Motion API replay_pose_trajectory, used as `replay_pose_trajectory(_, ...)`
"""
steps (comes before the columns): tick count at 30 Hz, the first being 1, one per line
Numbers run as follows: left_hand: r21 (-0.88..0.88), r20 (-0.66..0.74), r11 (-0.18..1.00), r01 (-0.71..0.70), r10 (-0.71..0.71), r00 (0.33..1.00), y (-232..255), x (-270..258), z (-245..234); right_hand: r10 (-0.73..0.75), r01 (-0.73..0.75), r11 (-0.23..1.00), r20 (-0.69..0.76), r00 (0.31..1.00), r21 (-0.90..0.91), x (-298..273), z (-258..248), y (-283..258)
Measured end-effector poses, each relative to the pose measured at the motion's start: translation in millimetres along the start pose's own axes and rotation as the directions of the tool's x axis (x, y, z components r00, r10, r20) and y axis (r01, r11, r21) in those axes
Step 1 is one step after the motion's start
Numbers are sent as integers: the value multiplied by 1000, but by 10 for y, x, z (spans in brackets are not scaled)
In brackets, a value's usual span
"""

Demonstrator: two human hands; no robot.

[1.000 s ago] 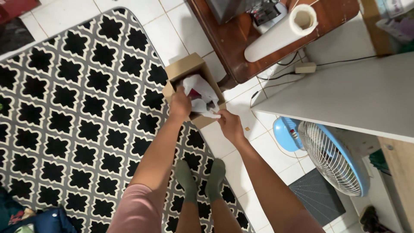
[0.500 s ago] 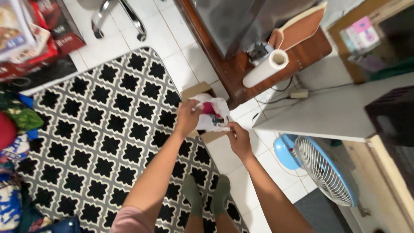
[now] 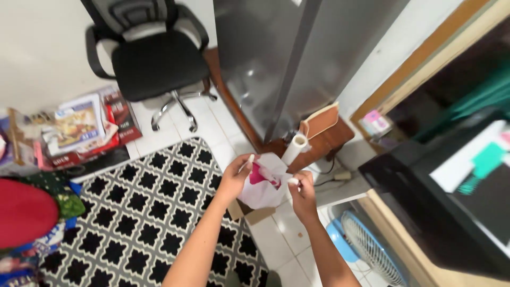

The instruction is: The recorder picks up a black trash bag, puts trash into it, and organizes items on a desk.

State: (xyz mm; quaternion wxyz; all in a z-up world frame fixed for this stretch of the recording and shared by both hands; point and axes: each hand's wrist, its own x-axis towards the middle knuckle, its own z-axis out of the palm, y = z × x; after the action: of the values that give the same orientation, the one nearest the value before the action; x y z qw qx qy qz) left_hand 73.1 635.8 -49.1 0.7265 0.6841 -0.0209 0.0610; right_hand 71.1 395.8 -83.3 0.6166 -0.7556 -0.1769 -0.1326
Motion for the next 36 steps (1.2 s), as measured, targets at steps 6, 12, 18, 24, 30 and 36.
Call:
replay_pose_trajectory(6, -29, 21, 996, -90, 91, 996, 927, 72, 254, 50, -43, 972, -26, 998, 231, 572, -372, -1389)
replay_pose_trajectory(12, -52, 128, 999, -15, 22, 992, 2020, -35, 671, 137, -144, 914, 45, 990, 380, 949, -626, -2030)
replay_pose_trajectory(18, -135, 335, 990, -51, 94, 937, 2397, -86, 927, 154, -280, 818, 277, 948, 503, 1074, -912, -2438)
replay_pose_trajectory(24, -50, 361, 999, 14, 5, 932, 2985, -280, 1193, -83, 73, 996, 218, 972, 53, 953, -1191, -3151)
replay_pose_trajectory(30, -8, 287, 999, -32, 33, 957, 2929, -358, 1381, 40, -119, 964, 311, 950, 238, 874, -1354, -3155)
replay_pose_trajectory(36, 187, 146, 964, -191, 165, 975, 2974, -403, 1528, -53, -117, 909, 389, 920, 400, 750, -1499, -3643)
